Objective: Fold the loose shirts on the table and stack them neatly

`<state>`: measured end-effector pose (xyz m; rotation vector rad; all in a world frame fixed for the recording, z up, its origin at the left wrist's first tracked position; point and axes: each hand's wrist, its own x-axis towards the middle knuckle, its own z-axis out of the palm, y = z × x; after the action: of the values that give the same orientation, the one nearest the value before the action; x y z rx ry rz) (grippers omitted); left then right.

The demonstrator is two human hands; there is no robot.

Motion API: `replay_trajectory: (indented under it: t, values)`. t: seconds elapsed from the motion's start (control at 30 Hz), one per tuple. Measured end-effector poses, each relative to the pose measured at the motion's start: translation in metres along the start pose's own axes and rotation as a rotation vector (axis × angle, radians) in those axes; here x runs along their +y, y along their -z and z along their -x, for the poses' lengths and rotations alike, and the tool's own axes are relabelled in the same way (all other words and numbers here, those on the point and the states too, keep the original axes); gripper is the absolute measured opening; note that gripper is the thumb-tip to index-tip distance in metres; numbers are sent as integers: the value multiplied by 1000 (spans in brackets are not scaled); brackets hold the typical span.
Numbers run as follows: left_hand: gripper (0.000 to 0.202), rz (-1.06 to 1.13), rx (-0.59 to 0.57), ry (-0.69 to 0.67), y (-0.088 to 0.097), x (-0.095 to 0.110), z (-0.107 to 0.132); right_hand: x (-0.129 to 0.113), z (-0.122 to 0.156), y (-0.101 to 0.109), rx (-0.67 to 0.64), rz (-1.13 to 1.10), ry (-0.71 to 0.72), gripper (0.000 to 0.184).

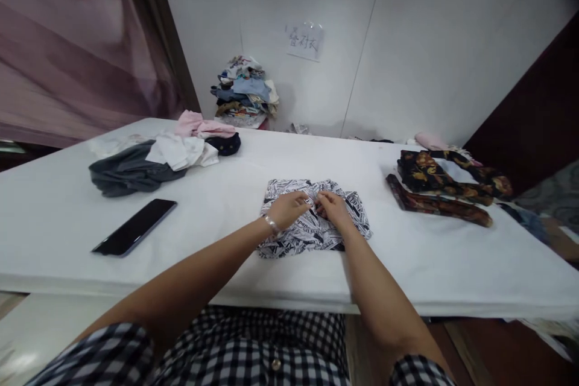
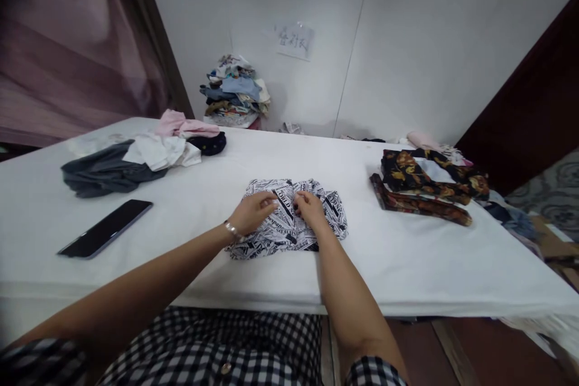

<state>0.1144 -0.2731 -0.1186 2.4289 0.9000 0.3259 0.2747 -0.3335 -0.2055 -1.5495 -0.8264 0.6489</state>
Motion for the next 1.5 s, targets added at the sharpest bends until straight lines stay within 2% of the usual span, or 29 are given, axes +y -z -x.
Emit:
replay_trajectory:
  t: [0.1,0.2,0.27,0.33,0.4,0.5,0.57,0.63,0.73,0.8,0.87,0.93,1.0,1.1,1.17,1.23,1.33,1.5]
  values:
    - [34,-63,105,-109,9,-24,33,4,-2,2,-12,94,-46,40]
    - [48,-194,126,-335,7,-58,59,10,-2,1,-44,205,-11,48]
    - [55,-304,132,-428,0,-75,68,13,0,0,-64,260,30,52]
    - [46,-390,138,-440,-6,-83,70,13,2,-1,-88,303,51,58]
    - [34,-448,159,-409,-8,-83,65,10,4,-2,-124,353,53,64]
    - [33,-514,246,-337,-1,-73,53,3,8,-6,-153,385,74,63]
    - [32,-556,282,-307,4,-67,48,-1,11,-9,-119,373,106,57]
    - [30,-597,233,-316,7,-64,46,-5,15,-11,-73,407,135,51]
    - [29,-588,69,-368,8,-65,50,-8,22,-11,-87,542,137,46]
    - [28,-471,0,-400,12,-67,55,-9,26,-10,-103,612,138,46]
    - [27,-281,-29,-407,19,-71,58,-9,31,-8,-61,645,175,44]
    - [22,-85,-30,-359,27,-78,55,-8,40,-5,2,622,215,40]
    - [26,36,11,-222,34,-91,45,-2,54,-4,56,515,200,35]
    - [54,36,94,56,33,-116,16,11,87,-4,106,234,51,35]
    - [73,2,57,182,26,-130,-6,18,111,-4,105,61,-89,45]
    - [85,6,-29,216,17,-136,-25,18,132,-3,102,-43,-212,60]
    - [85,20,-76,179,5,-129,-41,4,147,-1,150,-91,-319,79]
    - [80,20,-50,163,0,-108,-38,-26,138,-13,204,-242,-410,99]
